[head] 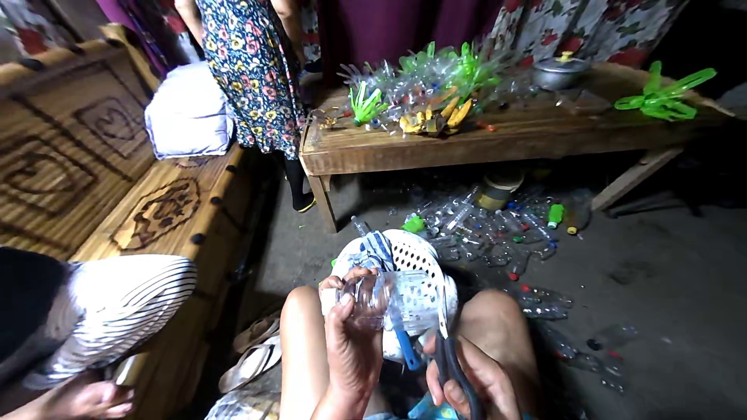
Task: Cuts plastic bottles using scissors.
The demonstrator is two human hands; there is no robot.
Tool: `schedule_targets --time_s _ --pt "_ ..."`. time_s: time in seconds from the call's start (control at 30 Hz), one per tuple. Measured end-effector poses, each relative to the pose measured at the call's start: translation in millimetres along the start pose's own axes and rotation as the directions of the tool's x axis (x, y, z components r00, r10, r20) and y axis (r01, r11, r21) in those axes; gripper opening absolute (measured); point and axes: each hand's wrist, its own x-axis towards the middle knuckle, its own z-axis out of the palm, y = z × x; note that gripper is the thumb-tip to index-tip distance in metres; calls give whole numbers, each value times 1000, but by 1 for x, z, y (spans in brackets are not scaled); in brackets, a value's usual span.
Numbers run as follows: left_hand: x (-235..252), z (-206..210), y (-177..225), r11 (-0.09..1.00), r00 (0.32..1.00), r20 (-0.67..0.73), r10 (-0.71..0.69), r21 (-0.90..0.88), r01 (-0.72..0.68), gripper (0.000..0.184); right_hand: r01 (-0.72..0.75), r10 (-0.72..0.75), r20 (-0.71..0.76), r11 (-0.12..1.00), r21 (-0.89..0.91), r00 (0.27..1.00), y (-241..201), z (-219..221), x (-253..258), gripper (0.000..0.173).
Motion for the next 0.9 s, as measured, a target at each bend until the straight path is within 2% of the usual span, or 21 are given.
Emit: schedule_targets --time_s 0.1,0.4,0.53,0.6,0.7,0.83,0.9 --pt "0 -1 0 1000 1000 -13 10 30 -9 33 26 -25 6 997 -78 1000 -2 -3 -1 33" --pt "7 -8 2 998 997 63 49 38 -51 31 12 -8 26 986 -165 1000 -4 -13 -2 29" --pt "-3 -11 -8 984 988 152 -5 179 -23 33 17 -15 14 979 -205 1000 -8 -9 -1 21" --pt "4 -11 -3 980 997 76 25 194 -39 32 20 -24 -20 984 -177 1000 -11 -11 -3 22" --pt "27 -18 13 995 995 43 93 37 -94 23 29 -32 -63 998 -51 998 -15 -27 -3 30" --pt "27 -14 14 996 999 -23 24 -85 -26 15 -87 83 68 995 58 994 -10 -32 -3 36" --pt "26 -11 12 992 998 -59 -16 -128 9 10 -138 131 129 989 49 983 -6 -27 -4 38"
